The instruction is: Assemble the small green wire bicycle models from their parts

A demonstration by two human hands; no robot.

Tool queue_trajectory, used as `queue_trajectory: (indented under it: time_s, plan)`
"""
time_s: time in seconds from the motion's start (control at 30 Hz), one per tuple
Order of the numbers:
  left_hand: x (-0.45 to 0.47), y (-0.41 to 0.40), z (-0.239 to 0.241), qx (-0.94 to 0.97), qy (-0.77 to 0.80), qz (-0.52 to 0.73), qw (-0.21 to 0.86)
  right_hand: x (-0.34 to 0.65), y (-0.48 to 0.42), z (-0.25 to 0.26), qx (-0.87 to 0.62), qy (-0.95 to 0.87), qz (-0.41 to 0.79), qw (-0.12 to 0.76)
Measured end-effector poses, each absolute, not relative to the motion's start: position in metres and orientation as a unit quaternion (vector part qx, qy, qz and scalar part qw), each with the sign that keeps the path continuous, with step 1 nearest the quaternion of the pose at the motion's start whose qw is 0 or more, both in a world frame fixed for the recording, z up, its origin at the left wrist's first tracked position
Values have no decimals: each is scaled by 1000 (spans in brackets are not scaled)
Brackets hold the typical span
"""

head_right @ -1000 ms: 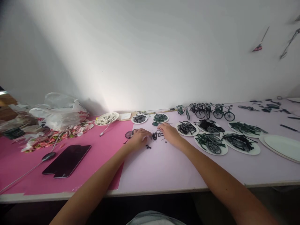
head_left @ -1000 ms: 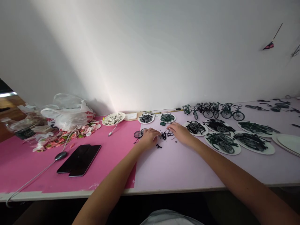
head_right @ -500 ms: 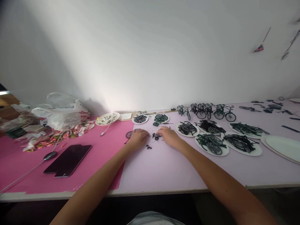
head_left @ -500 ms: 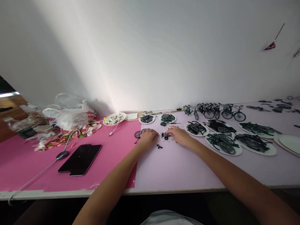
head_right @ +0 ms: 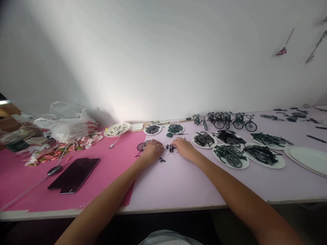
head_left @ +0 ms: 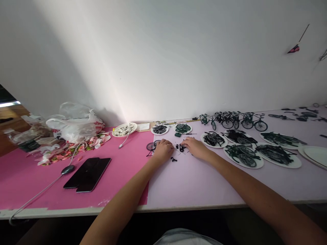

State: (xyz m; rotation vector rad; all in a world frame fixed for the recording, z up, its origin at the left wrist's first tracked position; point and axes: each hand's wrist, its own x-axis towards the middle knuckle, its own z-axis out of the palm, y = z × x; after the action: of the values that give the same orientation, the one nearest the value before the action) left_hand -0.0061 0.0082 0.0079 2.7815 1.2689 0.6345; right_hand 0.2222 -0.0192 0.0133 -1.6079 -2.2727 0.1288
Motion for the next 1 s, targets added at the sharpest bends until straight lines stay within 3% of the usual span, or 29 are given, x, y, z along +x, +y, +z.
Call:
queue_trajectory:
  time_s: [0.27,1.0]
  plan:
    - [-6,11,9,891,410,195,1,222,-18,12,-563,-806,40,180]
    - [3,7,-3,886,419,74,-186,217,-20,14,-567,-805,41,172]
